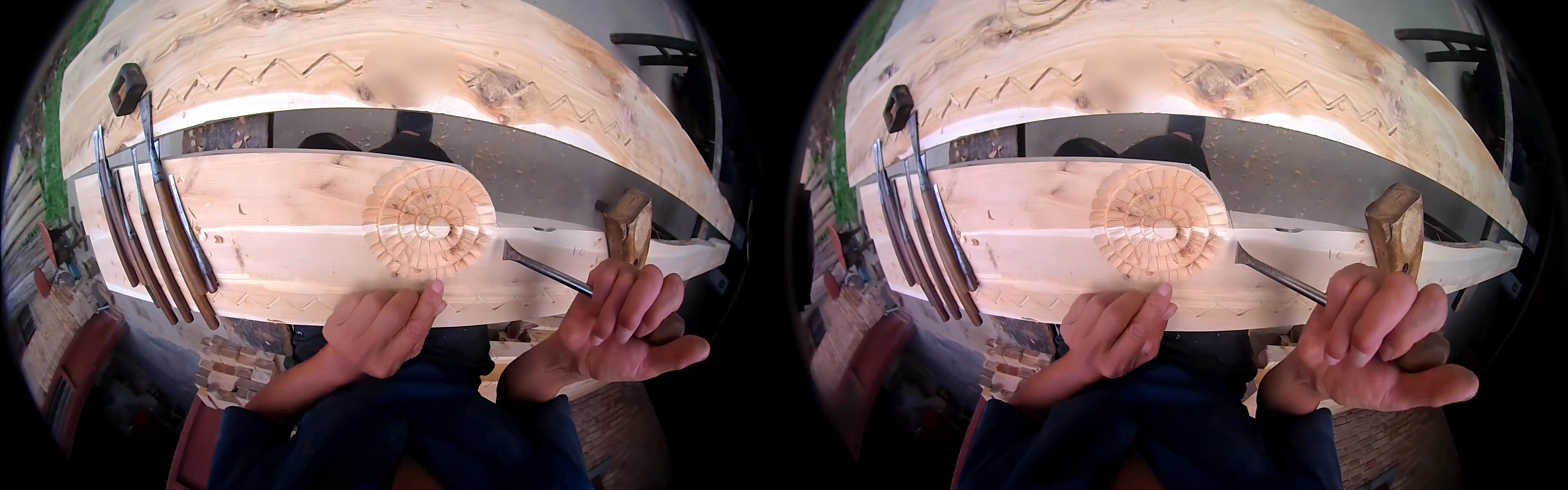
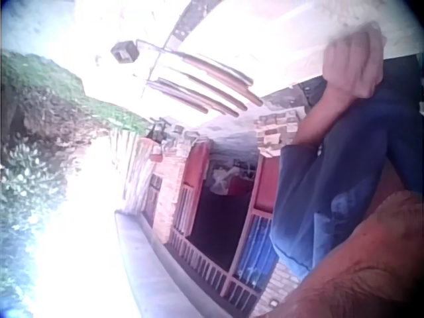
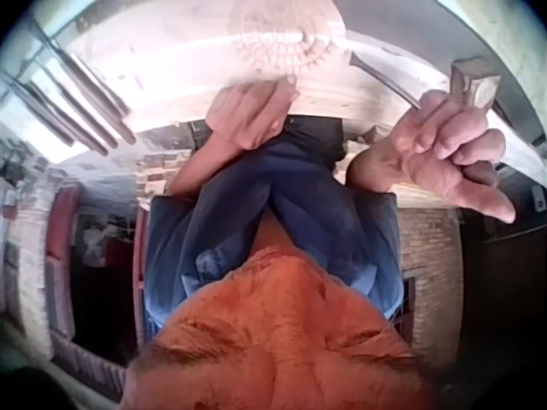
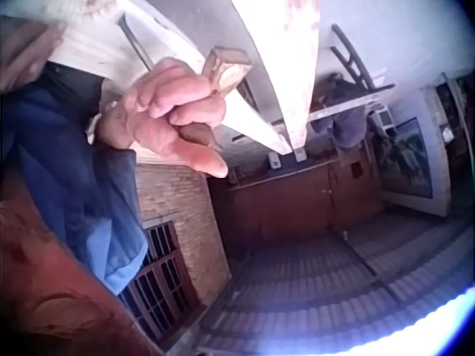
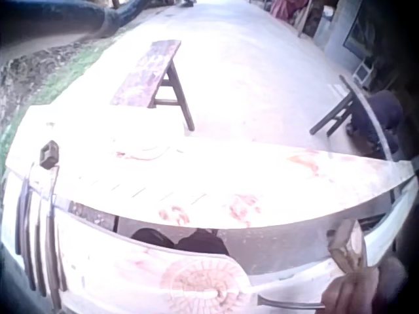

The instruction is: The person carves decorative spiral patterns into a wooden board using a chisel.

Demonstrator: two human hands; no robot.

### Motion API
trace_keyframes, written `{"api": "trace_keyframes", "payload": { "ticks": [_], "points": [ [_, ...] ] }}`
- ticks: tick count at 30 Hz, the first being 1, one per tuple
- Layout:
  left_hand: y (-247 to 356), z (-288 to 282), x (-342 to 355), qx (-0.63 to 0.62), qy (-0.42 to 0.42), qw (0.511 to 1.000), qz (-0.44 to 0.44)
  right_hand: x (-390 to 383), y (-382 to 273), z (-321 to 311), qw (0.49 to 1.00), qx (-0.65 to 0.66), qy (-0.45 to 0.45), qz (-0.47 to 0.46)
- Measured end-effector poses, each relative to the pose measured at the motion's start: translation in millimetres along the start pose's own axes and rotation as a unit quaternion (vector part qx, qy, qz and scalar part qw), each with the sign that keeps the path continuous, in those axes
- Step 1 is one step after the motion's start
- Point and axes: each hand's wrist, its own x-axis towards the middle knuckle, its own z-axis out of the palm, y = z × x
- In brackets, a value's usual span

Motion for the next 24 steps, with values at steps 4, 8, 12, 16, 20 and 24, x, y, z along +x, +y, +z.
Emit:
{"api": "trace_keyframes", "payload": {
  "ticks": [4,8,12,16,20,24],
  "points": [
    [1,3,7,-0.005,0.02,1.0,-0.003,-3,-14,-5,0.999,0.036,-0.016,0.019],
    [1,2,15,0.007,-0.005,1.0,-0.012,-8,-13,1,0.993,0.095,-0.045,0.043],
    [-2,-8,2,-0.068,-0.002,0.997,0.037,-19,-15,11,0.993,0.098,-0.057,0.013],
    [6,-20,-10,-0.129,0.038,0.99,0.032,-46,-22,26,0.994,0.091,-0.065,-0.005],
    [33,-29,-11,-0.126,0.055,0.989,0.046,-88,-24,44,0.991,0.11,-0.049,0.057],
    [48,-37,-27,-0.064,0.067,0.992,0.084,-115,-27,48,0.986,0.132,-0.064,0.079]
  ]
}}
